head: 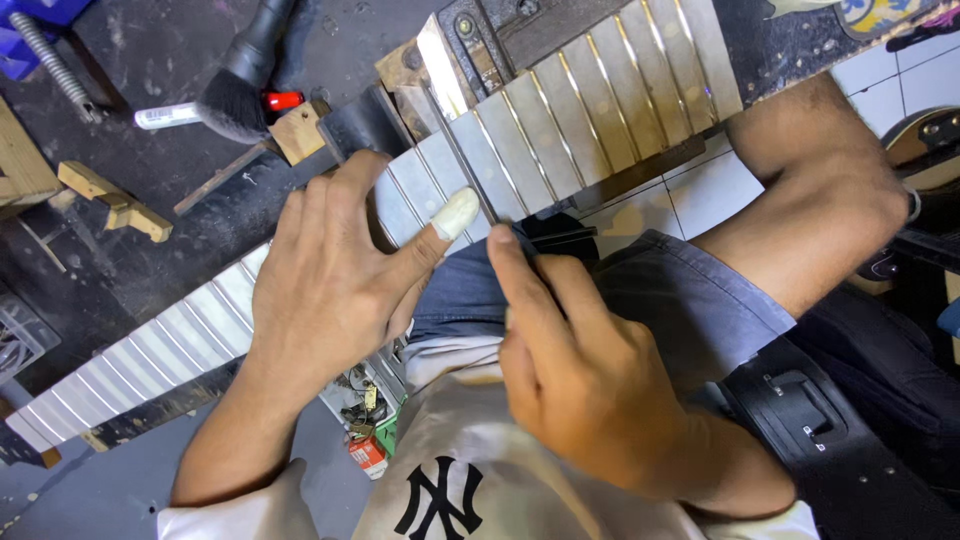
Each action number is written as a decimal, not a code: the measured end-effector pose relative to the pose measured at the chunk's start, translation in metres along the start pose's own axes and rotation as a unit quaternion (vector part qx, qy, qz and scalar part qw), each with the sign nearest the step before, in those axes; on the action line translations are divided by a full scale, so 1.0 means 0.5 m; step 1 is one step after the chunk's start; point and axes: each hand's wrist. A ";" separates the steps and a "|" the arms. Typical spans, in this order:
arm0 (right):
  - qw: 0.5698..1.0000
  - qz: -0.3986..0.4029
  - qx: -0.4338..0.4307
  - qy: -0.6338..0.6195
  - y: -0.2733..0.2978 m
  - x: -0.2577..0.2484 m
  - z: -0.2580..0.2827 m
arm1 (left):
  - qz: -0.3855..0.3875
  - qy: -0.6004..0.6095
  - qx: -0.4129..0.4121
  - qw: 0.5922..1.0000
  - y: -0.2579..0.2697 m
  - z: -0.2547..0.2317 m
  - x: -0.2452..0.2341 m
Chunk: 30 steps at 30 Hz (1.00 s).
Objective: The person files the edges of a guitar fretboard clamped in a vise using a metal file. They repeatedly move the file along the fretboard edges to smooth or shape the wood.
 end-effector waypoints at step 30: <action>0.972 0.009 0.114 -0.207 0.187 0.018 -0.061 | -0.022 0.038 -0.010 0.999 -0.019 -0.008 -0.018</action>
Point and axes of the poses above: each hand's wrist, its own y-axis away from the middle knuckle, its own x-axis out of the palm, z = x × y, and after that the axes turned 6 degrees about x, right-handed
